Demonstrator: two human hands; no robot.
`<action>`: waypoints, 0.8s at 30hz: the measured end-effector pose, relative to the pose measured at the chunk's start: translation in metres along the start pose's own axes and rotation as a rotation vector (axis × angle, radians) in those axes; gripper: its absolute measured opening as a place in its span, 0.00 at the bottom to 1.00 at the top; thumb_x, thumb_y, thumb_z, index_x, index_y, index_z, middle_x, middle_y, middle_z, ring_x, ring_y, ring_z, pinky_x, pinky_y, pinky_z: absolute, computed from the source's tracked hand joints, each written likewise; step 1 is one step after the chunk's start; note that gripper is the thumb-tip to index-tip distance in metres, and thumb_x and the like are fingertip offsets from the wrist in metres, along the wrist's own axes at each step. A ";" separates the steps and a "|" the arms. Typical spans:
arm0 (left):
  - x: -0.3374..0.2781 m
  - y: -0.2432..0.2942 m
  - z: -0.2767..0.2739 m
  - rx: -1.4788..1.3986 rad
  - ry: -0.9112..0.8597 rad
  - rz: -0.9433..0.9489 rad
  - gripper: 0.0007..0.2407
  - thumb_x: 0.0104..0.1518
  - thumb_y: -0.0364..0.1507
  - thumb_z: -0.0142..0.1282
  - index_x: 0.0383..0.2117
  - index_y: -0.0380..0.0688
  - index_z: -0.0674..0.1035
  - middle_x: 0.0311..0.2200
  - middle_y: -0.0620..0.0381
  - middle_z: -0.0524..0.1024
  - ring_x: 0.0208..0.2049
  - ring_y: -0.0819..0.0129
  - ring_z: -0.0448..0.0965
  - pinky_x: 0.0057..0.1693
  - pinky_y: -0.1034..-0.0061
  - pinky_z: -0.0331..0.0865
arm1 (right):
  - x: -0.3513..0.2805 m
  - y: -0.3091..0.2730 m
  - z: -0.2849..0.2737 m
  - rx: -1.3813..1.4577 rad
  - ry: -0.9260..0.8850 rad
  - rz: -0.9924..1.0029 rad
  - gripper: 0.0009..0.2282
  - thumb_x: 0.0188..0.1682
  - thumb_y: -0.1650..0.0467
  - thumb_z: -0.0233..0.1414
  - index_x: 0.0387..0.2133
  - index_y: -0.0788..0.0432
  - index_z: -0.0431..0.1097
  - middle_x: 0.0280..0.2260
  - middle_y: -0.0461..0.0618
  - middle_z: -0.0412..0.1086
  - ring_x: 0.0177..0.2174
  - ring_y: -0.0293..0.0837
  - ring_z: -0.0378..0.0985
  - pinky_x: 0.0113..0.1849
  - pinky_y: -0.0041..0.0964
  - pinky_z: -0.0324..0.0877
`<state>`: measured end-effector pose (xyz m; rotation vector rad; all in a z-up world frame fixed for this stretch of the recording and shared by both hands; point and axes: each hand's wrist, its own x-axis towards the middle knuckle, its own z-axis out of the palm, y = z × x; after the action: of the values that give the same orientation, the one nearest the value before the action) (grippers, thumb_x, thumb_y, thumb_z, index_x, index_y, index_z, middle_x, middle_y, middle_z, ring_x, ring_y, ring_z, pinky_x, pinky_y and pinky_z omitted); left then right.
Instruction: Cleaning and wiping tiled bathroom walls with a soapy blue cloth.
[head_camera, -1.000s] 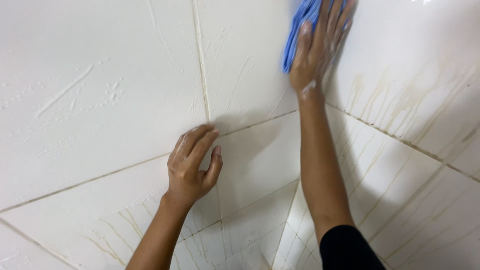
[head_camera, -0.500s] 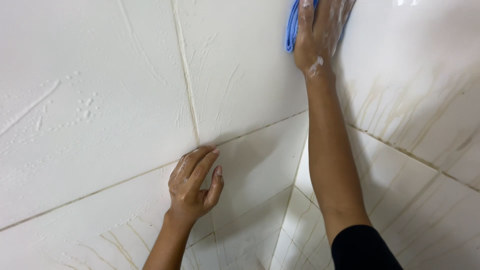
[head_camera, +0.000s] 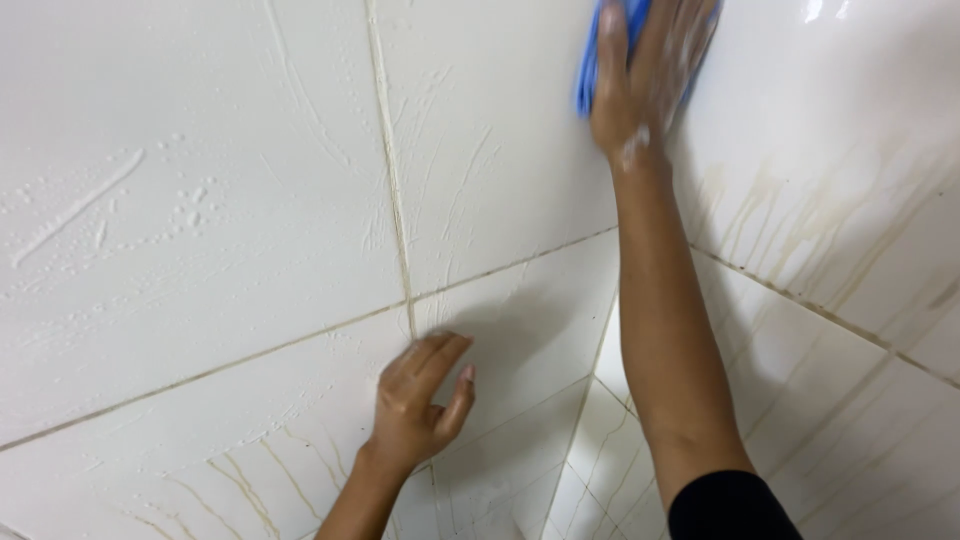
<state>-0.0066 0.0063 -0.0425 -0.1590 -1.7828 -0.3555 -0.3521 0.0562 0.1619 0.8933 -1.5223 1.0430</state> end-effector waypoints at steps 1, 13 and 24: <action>-0.002 0.000 0.003 0.000 0.000 -0.005 0.10 0.53 0.19 0.59 0.42 0.33 0.80 0.38 0.44 0.81 0.38 0.56 0.84 0.44 0.69 0.78 | -0.002 -0.003 0.010 0.000 -0.005 0.000 0.34 0.66 0.48 0.32 0.75 0.57 0.35 0.75 0.59 0.31 0.74 0.59 0.29 0.70 0.61 0.29; -0.038 0.005 -0.002 -0.100 -0.091 -0.164 0.10 0.53 0.19 0.59 0.41 0.33 0.80 0.34 0.46 0.82 0.32 0.60 0.84 0.38 0.73 0.77 | -0.107 -0.018 -0.008 0.056 0.069 -0.156 0.35 0.59 0.45 0.24 0.76 0.45 0.36 0.74 0.45 0.31 0.73 0.54 0.26 0.68 0.63 0.29; -0.002 0.034 0.021 -0.269 0.144 -0.144 0.02 0.56 0.19 0.57 0.33 0.35 0.81 0.24 0.53 0.77 0.20 0.71 0.76 0.28 0.78 0.69 | -0.312 -0.101 -0.047 0.311 -0.192 -0.256 0.24 0.60 0.52 0.45 0.62 0.52 0.64 0.65 0.57 0.60 0.66 0.63 0.59 0.62 0.58 0.56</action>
<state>-0.0154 0.0454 -0.0440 -0.1908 -1.6029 -0.6941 -0.1854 0.0725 -0.1237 1.4020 -1.3740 1.0434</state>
